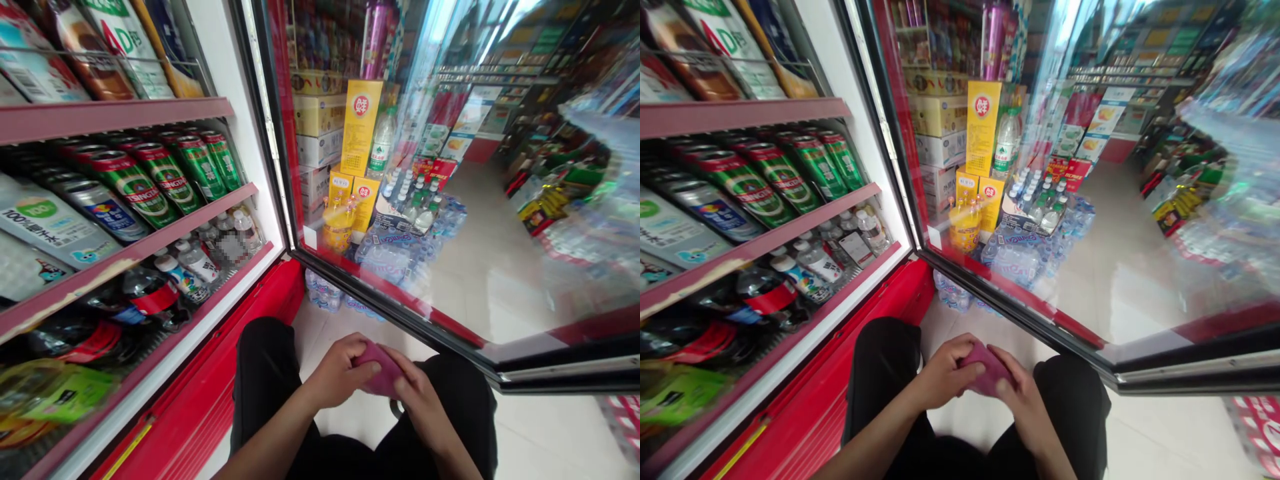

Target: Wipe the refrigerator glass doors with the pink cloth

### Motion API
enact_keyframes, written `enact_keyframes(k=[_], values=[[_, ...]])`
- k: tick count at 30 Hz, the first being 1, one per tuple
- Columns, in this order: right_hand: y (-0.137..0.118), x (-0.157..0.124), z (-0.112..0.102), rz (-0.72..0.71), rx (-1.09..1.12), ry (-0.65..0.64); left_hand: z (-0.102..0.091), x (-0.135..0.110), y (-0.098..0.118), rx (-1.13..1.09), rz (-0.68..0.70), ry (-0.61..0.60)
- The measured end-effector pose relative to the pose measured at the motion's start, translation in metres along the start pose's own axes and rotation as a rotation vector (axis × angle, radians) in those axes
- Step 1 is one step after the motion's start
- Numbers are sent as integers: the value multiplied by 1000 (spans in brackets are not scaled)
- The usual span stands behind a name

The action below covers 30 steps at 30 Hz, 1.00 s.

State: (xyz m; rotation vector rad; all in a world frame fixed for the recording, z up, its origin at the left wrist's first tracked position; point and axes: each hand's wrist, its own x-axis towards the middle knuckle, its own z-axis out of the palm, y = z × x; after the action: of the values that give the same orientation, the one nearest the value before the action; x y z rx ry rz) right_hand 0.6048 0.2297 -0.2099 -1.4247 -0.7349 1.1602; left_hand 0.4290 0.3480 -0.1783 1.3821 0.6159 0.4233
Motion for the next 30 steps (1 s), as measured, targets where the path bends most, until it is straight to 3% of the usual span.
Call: enact_keyframes(k=[3, 7, 9, 12, 15, 18, 20, 23, 26, 28, 30], values=[[-7, 1, 15, 63, -162, 4, -3, 6, -6, 39, -2, 70], [6, 7, 28, 148, -117, 174, -11, 15, -21, 37, -44, 477], [12, 11, 28, 196, -159, 241, -15, 14, -30, -53, -94, 598], [6, 16, 32, 143, -339, 372, -14, 9, -41, -182, -135, 537], [-11, 26, 49, -113, -497, 449, -8, 7, -44, -426, -139, 480], [-22, 39, 79, -348, -571, 281, -9, 17, -38, -830, -93, 417], [-20, 48, 100, -503, -634, 125, -20, 29, -30, -990, -88, 389], [-6, 63, 120, -761, -691, 36, -51, 51, -8, -1015, -54, 366], [-4, 85, 122, -941, -692, 74, -90, 76, 37, -971, 119, 428], [-25, 101, 115, -1023, -735, 75, -119, 92, 82, -909, 296, 557], [-66, 117, 106, -1084, -795, 69, -148, 105, 136, -707, 537, 667]])
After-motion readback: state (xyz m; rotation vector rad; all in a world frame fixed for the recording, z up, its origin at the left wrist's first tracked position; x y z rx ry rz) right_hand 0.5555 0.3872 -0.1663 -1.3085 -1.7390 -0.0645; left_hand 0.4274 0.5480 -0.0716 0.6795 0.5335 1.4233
